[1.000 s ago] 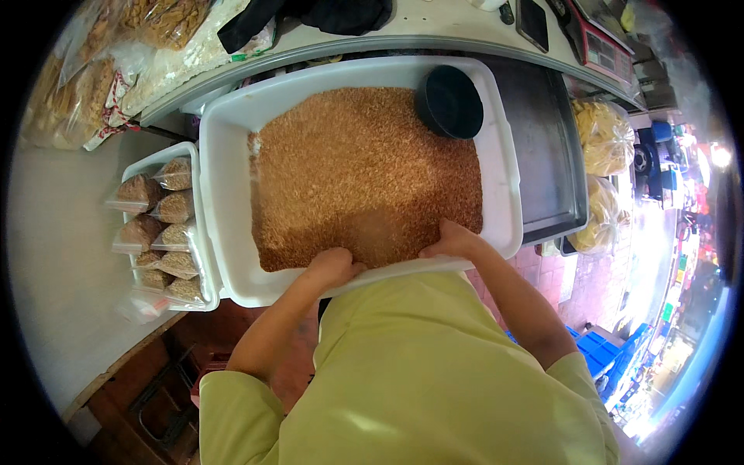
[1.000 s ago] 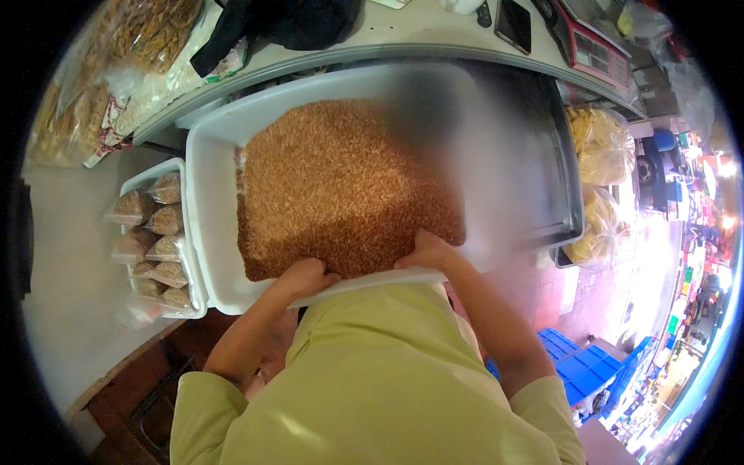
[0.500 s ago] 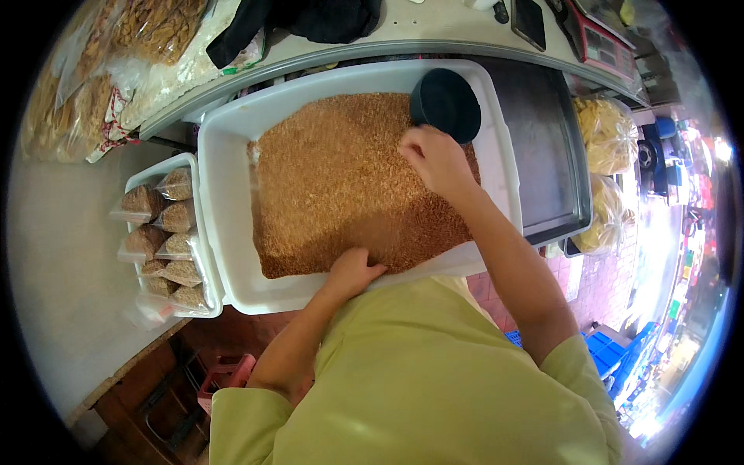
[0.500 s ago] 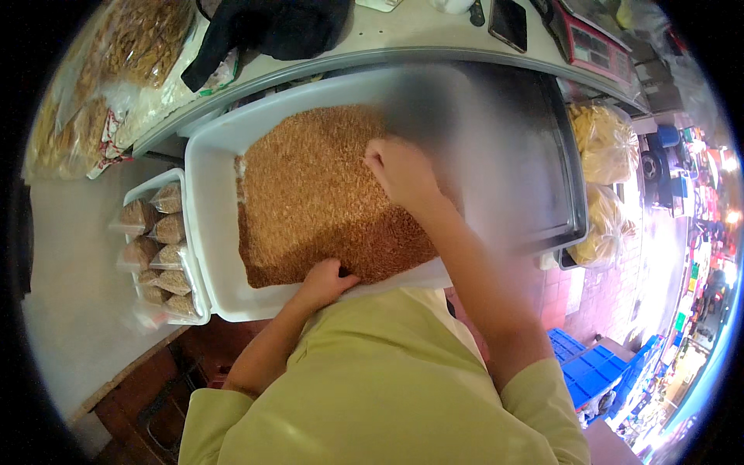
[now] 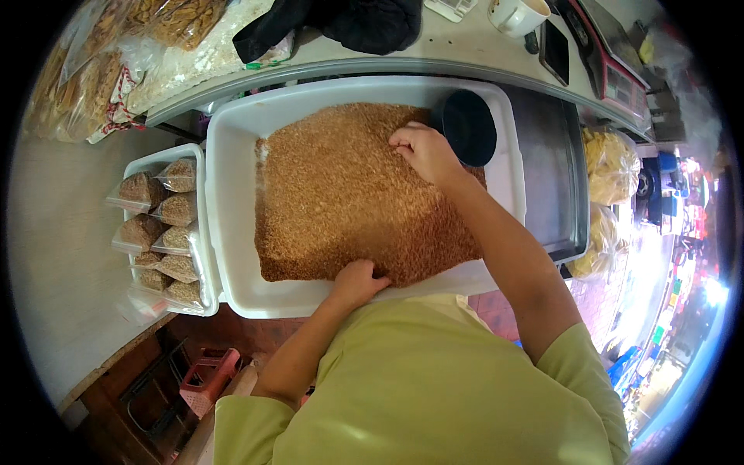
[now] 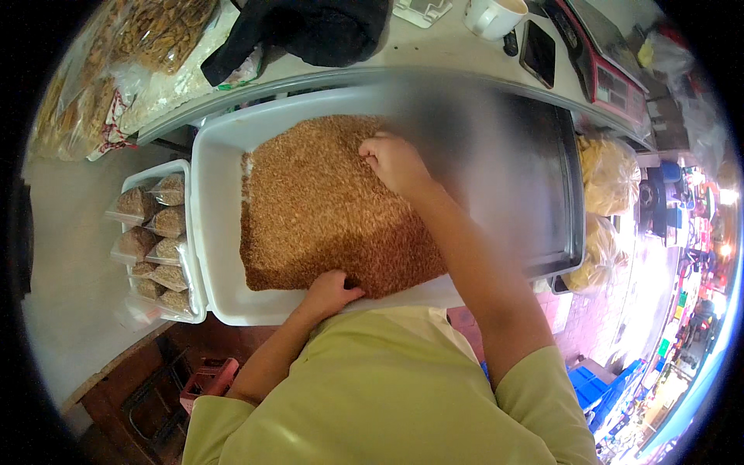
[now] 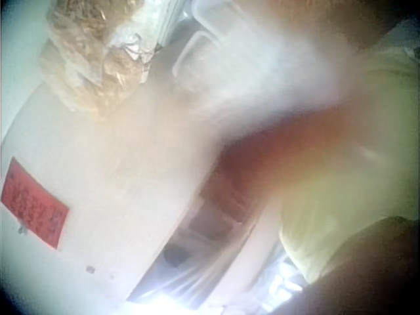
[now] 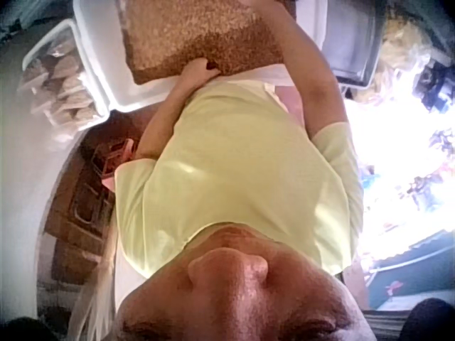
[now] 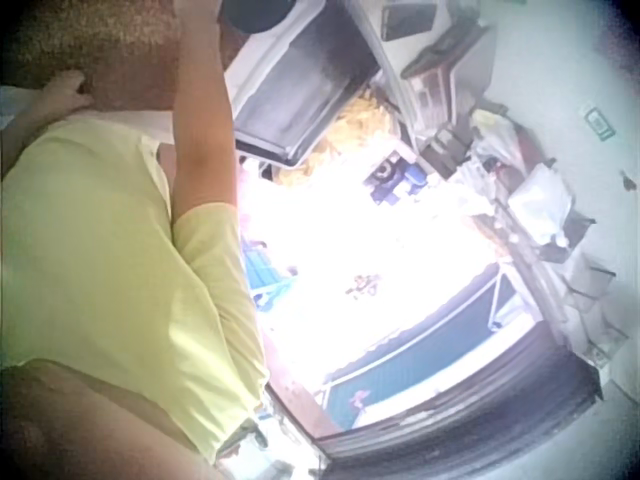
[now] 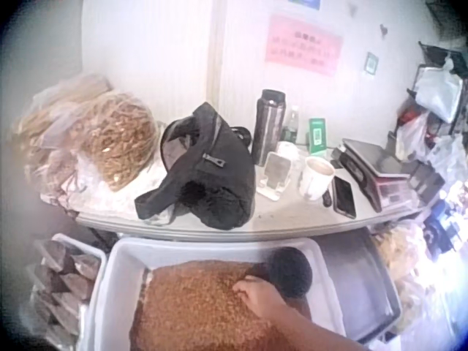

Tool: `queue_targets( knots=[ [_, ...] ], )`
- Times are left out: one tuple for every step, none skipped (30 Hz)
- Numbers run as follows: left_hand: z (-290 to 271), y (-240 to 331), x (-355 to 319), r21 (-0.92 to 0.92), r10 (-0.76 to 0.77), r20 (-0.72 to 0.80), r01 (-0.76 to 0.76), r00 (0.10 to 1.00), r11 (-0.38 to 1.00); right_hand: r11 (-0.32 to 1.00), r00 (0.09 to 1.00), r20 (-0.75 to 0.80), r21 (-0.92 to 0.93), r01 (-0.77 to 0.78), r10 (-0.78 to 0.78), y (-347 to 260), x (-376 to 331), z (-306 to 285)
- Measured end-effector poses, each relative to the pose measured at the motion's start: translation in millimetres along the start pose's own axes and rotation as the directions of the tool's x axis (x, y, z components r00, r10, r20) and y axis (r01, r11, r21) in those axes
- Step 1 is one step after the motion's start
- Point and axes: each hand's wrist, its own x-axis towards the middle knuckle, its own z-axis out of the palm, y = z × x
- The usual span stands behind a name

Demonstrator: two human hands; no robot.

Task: The person sorts through a large bin of grains by hand, picking out small debris and placing it aside. They repeatedly scoop and sift the grains to separate unwanted particles. The person also handles a small blue bowl and a plastic bag containing grains.

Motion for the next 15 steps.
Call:
queue_targets(
  knots=[
    [-1.5,0.6,-0.4,-0.002,-0.003,0.003,0.003,1.000,1.000,1.000,1.000,-0.016,0.014,0.009,-0.009,1.1,1.1,0.9],
    [-1.7,0.6,-0.1,-0.006,-0.004,0.018,0.004,1.000,1.000,0.999,0.999,-0.033,0.028,0.018,-0.017,4.3,0.8,3.1],
    [-2.6,0.4,0.3,-0.008,-0.004,0.032,0.004,0.999,1.000,0.999,0.998,-0.052,0.041,0.027,-0.025,6.0,1.2,4.2],
    [-3.0,0.3,0.6,-0.010,-0.004,0.046,0.004,0.999,1.000,0.998,0.999,-0.055,0.069,0.006,-0.002,7.8,1.4,4.8],
    [-2.0,0.2,1.1,0.003,-0.012,0.043,0.012,0.999,1.000,0.995,0.998,-0.057,0.098,-0.016,0.022,9.7,1.3,5.3],
    [-0.1,0.3,1.9,0.016,-0.020,0.040,0.020,0.999,1.000,0.991,0.997,-0.059,0.126,-0.038,0.045,10.8,1.4,5.5],
    [0.6,0.3,2.2,0.029,-0.029,0.036,0.028,0.999,0.999,0.990,0.997,-0.062,0.131,-0.042,0.050,11.5,1.5,6.0],
    [0.2,0.1,2.0,0.026,-0.026,0.035,0.025,0.999,0.999,0.990,0.996,-0.065,0.137,-0.045,0.054,12.3,1.5,6.8],
    [-0.5,0.0,1.9,0.023,-0.024,0.033,0.023,0.999,0.999,0.989,0.996,-0.068,0.142,-0.047,0.057,12.6,1.6,7.2],
    [-1.1,0.2,1.6,0.019,-0.022,0.030,0.021,0.999,1.000,0.987,0.995,-0.063,0.149,-0.066,0.076,12.7,1.6,7.5],
    [-1.7,1.2,0.8,0.006,-0.016,0.025,0.015,1.000,1.000,0.984,0.994,-0.057,0.157,-0.084,0.094,12.7,1.6,7.9],
    [-3.9,2.4,-1.1,-0.006,-0.012,0.016,0.012,1.000,1.000,0.981,0.993,-0.050,0.167,-0.097,0.106,11.3,3.0,9.1],
    [-5.3,3.5,-3.1,-0.019,-0.010,0.005,0.010,1.000,1.000,0.982,0.994,-0.061,0.169,-0.080,0.091,12.0,3.5,10.7],
    [-3.5,3.1,-3.2,-0.012,-0.005,0.003,0.005,1.000,1.000,0.983,0.995,-0.070,0.171,-0.061,0.074,14.6,3.2,12.1],
    [-0.9,1.4,-0.3,0.000,0.003,0.004,-0.003,1.000,1.000,0.984,0.995,-0.085,0.174,-0.044,0.059,17.6,3.4,12.5]
  ],
)
